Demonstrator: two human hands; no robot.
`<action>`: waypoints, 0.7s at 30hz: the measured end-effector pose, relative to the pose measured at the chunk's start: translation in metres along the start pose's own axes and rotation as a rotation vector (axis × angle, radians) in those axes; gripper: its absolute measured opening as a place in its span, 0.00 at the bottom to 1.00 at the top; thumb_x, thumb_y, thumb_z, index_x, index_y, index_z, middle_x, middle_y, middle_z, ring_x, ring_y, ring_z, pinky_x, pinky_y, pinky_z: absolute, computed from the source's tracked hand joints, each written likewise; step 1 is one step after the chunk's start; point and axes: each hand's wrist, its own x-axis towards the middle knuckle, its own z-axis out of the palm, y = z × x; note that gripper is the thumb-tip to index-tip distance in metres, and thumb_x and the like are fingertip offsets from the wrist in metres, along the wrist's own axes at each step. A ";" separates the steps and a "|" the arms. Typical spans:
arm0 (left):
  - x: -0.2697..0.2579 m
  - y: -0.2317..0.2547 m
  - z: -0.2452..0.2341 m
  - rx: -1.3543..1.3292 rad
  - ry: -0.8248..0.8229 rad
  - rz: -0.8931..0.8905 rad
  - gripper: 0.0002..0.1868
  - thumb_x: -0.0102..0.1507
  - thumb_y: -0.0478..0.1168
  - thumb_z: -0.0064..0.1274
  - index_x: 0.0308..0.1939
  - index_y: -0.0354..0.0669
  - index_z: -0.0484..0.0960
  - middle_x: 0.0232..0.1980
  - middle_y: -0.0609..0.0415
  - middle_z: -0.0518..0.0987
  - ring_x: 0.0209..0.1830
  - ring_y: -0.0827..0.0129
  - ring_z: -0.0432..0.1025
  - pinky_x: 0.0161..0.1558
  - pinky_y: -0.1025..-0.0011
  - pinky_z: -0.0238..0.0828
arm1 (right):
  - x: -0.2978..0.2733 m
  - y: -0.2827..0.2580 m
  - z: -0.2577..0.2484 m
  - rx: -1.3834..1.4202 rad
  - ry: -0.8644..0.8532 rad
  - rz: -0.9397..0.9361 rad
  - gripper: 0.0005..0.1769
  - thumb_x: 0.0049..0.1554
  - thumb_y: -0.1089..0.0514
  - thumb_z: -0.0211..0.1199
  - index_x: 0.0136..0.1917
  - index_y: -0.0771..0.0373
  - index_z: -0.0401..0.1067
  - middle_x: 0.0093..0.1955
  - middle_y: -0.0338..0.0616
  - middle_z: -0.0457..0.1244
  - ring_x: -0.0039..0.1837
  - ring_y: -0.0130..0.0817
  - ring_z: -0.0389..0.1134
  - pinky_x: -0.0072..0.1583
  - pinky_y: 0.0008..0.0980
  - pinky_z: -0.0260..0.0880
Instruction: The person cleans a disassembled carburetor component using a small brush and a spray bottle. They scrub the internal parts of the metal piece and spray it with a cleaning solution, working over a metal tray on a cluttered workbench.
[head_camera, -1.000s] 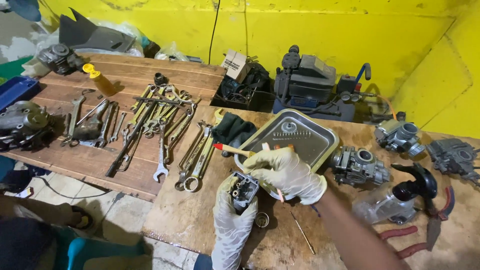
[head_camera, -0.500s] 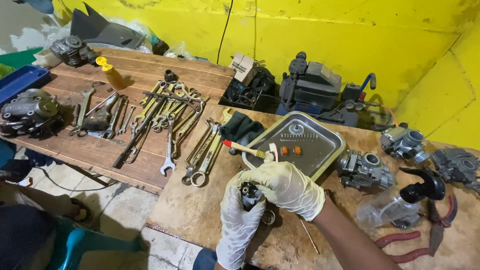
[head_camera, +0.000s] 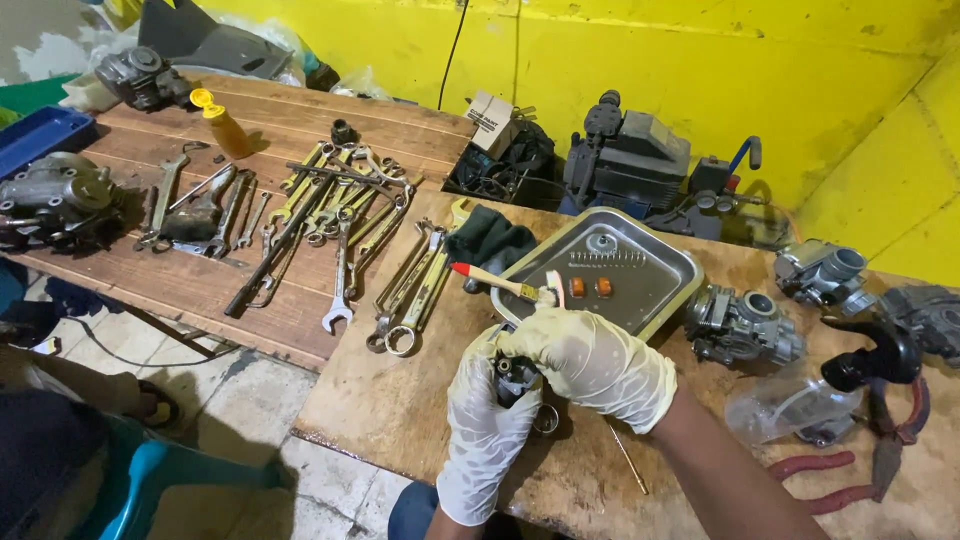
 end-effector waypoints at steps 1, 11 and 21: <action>0.000 0.000 0.000 0.004 0.003 -0.016 0.31 0.57 0.41 0.64 0.63 0.40 0.74 0.62 0.43 0.79 0.62 0.51 0.77 0.64 0.59 0.73 | 0.003 -0.006 -0.007 0.050 -0.011 0.017 0.24 0.50 0.72 0.56 0.58 0.59 0.76 0.54 0.45 0.70 0.58 0.42 0.72 0.67 0.41 0.69; 0.000 0.003 -0.001 -0.015 -0.018 -0.065 0.31 0.55 0.37 0.63 0.63 0.42 0.74 0.63 0.46 0.79 0.63 0.55 0.76 0.65 0.63 0.71 | 0.002 0.000 -0.004 0.029 -0.034 -0.010 0.22 0.51 0.70 0.58 0.58 0.61 0.75 0.53 0.45 0.70 0.58 0.42 0.72 0.67 0.40 0.70; 0.003 0.008 -0.003 -0.028 0.002 -0.045 0.31 0.57 0.39 0.63 0.63 0.40 0.73 0.62 0.45 0.79 0.62 0.54 0.77 0.64 0.62 0.73 | 0.015 -0.012 -0.022 0.190 0.016 -0.031 0.30 0.50 0.79 0.53 0.62 0.59 0.76 0.56 0.45 0.71 0.57 0.44 0.73 0.64 0.43 0.73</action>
